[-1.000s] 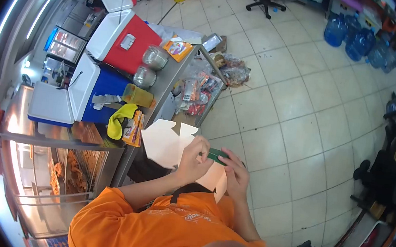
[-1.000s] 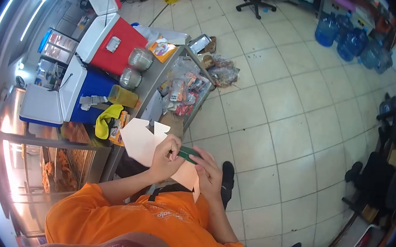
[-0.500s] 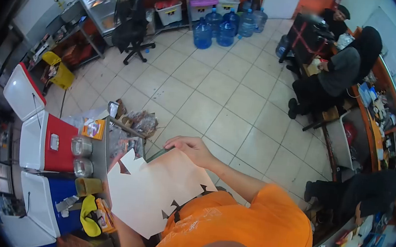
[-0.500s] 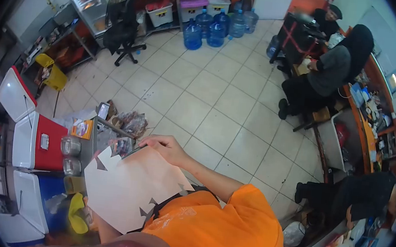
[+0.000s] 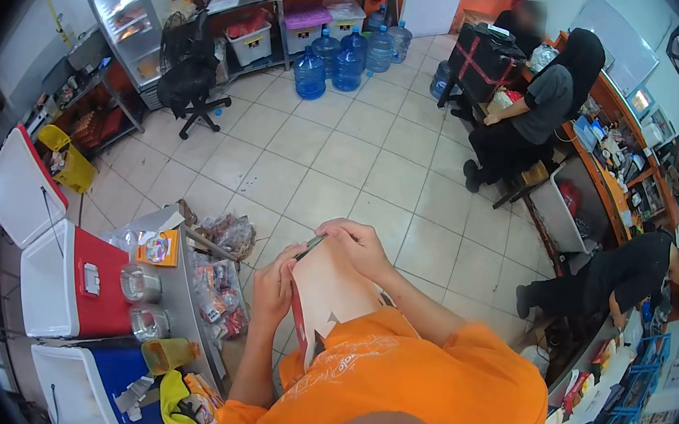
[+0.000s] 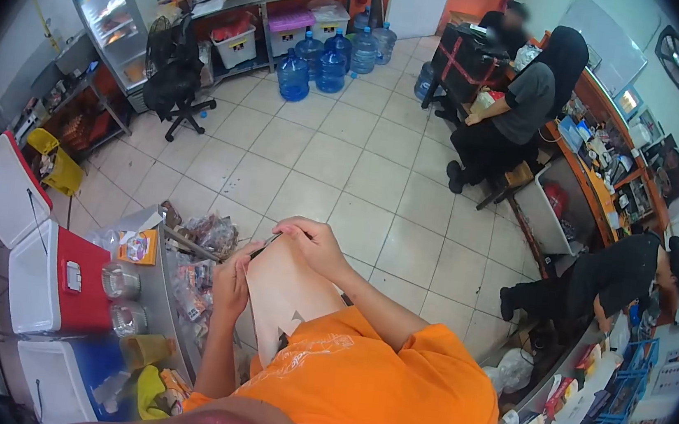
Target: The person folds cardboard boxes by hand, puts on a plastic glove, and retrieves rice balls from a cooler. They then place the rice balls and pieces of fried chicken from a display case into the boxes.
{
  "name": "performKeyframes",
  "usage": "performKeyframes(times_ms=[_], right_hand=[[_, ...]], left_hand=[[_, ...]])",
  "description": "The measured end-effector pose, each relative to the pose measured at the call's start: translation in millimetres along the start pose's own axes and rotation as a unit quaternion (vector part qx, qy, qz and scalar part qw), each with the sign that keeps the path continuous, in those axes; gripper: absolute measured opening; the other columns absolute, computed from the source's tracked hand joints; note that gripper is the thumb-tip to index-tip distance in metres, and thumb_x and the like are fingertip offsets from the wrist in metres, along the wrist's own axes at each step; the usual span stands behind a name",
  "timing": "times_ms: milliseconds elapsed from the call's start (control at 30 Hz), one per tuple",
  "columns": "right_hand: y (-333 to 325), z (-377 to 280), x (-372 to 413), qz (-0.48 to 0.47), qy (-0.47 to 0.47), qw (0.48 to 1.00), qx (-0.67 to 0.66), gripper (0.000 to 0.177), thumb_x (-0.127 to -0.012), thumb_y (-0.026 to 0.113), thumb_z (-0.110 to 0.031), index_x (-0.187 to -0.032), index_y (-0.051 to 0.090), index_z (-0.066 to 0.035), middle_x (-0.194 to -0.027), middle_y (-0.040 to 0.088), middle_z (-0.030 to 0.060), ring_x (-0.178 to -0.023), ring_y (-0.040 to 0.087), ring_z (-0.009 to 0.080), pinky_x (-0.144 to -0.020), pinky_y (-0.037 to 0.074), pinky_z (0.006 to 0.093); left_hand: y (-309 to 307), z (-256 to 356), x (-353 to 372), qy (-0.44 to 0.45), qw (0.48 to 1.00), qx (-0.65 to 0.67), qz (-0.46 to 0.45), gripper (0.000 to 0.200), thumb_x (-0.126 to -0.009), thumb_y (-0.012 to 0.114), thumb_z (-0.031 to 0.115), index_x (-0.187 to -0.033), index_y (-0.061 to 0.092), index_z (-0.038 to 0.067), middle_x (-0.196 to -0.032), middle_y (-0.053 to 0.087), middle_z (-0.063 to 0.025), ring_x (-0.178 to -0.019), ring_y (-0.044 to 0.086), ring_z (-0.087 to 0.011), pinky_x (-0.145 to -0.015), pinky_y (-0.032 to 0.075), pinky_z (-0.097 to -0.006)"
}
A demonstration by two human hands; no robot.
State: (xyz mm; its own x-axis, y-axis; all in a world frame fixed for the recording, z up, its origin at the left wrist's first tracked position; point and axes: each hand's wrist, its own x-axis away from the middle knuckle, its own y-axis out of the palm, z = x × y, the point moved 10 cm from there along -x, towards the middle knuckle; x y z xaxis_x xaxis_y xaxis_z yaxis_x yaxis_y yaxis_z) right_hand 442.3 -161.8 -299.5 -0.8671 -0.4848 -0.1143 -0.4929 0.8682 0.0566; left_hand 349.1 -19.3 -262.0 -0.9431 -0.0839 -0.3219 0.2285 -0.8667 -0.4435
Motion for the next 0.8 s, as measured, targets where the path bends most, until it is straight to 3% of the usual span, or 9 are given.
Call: performKeyframes(times_ms=[267, 300, 333, 400, 433, 600, 667, 733, 800], right_hand=[[12.3, -5.0, -19.4, 0.017, -0.063, 0.997, 0.035, 0.021, -0.098, 0.054, -0.012, -0.098, 0.070, 0.002, -0.097, 0.071, 0.0108, -0.090, 0.066, 0.0175, -0.082, 0.051, 0.0291], [14.3, -11.0, -25.6, 0.004, -0.088, 0.995, 0.047, 0.019, -0.096, 0.056, -0.012, -0.098, 0.070, 0.002, -0.097, 0.071, 0.0116, -0.089, 0.066, 0.0193, -0.082, 0.051, 0.0299], [14.6, -17.7, -32.9, -0.008, -0.116, 0.991, 0.061, 0.018, -0.095, 0.057, -0.011, -0.098, 0.070, 0.002, -0.098, 0.071, 0.0125, -0.089, 0.067, 0.0211, -0.081, 0.052, 0.0306], [12.8, -20.6, -47.0, -0.028, -0.135, 0.989, 0.060, 0.017, -0.094, 0.059, -0.010, -0.098, 0.070, 0.002, -0.099, 0.071, 0.0128, -0.089, 0.067, 0.0221, -0.081, 0.052, 0.0312], [13.7, -22.1, -52.2, -0.051, -0.146, 0.986, 0.066, 0.016, -0.093, 0.060, -0.010, -0.098, 0.070, 0.001, -0.100, 0.071, 0.0131, -0.090, 0.067, 0.0231, -0.081, 0.052, 0.0317], [-4.5, -25.0, -77.4, -0.098, -0.187, 0.975, 0.077, 0.021, -0.092, 0.064, -0.014, -0.110, 0.068, -0.002, -0.124, 0.064, 0.0117, -0.103, 0.064, 0.0214, -0.086, 0.050, 0.0325], [-25.8, -16.6, -85.8, -0.106, -0.184, 0.974, 0.072, 0.031, -0.092, 0.067, -0.017, -0.120, 0.065, -0.005, -0.132, 0.060, 0.0110, -0.109, 0.062, 0.0212, -0.089, 0.049, 0.0327], [-72.5, 14.0, -96.5, -0.054, -0.065, 0.995, 0.047, 0.058, -0.089, 0.072, -0.023, -0.140, 0.048, -0.007, -0.141, 0.052, 0.0137, -0.111, 0.059, 0.0197, -0.092, 0.048, 0.0338], [-111.6, 46.6, -99.7, -0.020, 0.014, 1.000, 0.002, 0.065, -0.088, 0.073, -0.024, -0.143, 0.042, -0.006, -0.137, 0.054, 0.0151, -0.110, 0.060, 0.0191, -0.092, 0.049, 0.0337]], left_hand=[[6.4, -17.3, -17.4, -0.054, 0.992, -0.110, -0.014, 0.023, -0.102, 0.049, 0.018, -0.117, 0.051, 0.000, -0.116, 0.066, -0.0233, -0.108, 0.063, -0.0412, -0.084, 0.054, -0.0468], [8.0, -37.2, -20.5, -0.176, 0.979, -0.086, -0.052, 0.024, -0.095, 0.059, 0.007, -0.117, 0.052, -0.001, -0.116, 0.067, -0.0238, -0.105, 0.068, -0.0341, -0.087, 0.053, -0.0367], [4.9, -43.4, -31.4, -0.172, 0.979, -0.095, -0.051, 0.024, -0.095, 0.059, 0.007, -0.117, 0.052, -0.001, -0.116, 0.067, -0.0238, -0.105, 0.068, -0.0341, -0.087, 0.053, -0.0367], [-1.9, -51.9, -57.2, -0.113, 0.982, 0.146, -0.047, 0.032, -0.089, 0.068, 0.003, -0.118, 0.054, 0.001, -0.120, 0.066, -0.0175, -0.111, 0.064, -0.0246, -0.091, 0.051, -0.0328], [-0.7, -62.7, -65.3, -0.175, 0.952, 0.236, -0.087, 0.045, -0.083, 0.075, 0.002, -0.122, 0.055, 0.003, -0.124, 0.062, -0.0129, -0.115, 0.059, -0.0183, -0.095, 0.049, -0.0297], [8.1, -56.2, -111.8, -0.189, 0.943, 0.194, -0.193, 0.053, -0.082, 0.078, 0.008, -0.129, 0.054, 0.003, -0.118, 0.066, -0.0114, -0.105, 0.061, -0.0148, -0.090, 0.049, -0.0269], [-10.9, -62.4, -134.4, -0.165, 0.975, 0.100, -0.107, 0.045, -0.088, 0.073, 0.013, -0.128, 0.055, 0.003, -0.114, 0.067, -0.0116, -0.106, 0.062, -0.0161, -0.087, 0.049, -0.0273], [-30.6, -70.3, -152.4, -0.173, 0.981, 0.080, -0.033, 0.043, -0.092, 0.070, 0.017, -0.130, 0.054, 0.003, -0.111, 0.067, -0.0115, -0.103, 0.062, -0.0165, -0.086, 0.049, -0.0277], [-41.0, -68.3, -163.2, -0.179, 0.981, 0.063, 0.048, 0.042, -0.095, 0.066, 0.020, -0.131, 0.053, 0.003, -0.109, 0.067, -0.0115, -0.100, 0.063, -0.0168, -0.084, 0.049, -0.0280]])
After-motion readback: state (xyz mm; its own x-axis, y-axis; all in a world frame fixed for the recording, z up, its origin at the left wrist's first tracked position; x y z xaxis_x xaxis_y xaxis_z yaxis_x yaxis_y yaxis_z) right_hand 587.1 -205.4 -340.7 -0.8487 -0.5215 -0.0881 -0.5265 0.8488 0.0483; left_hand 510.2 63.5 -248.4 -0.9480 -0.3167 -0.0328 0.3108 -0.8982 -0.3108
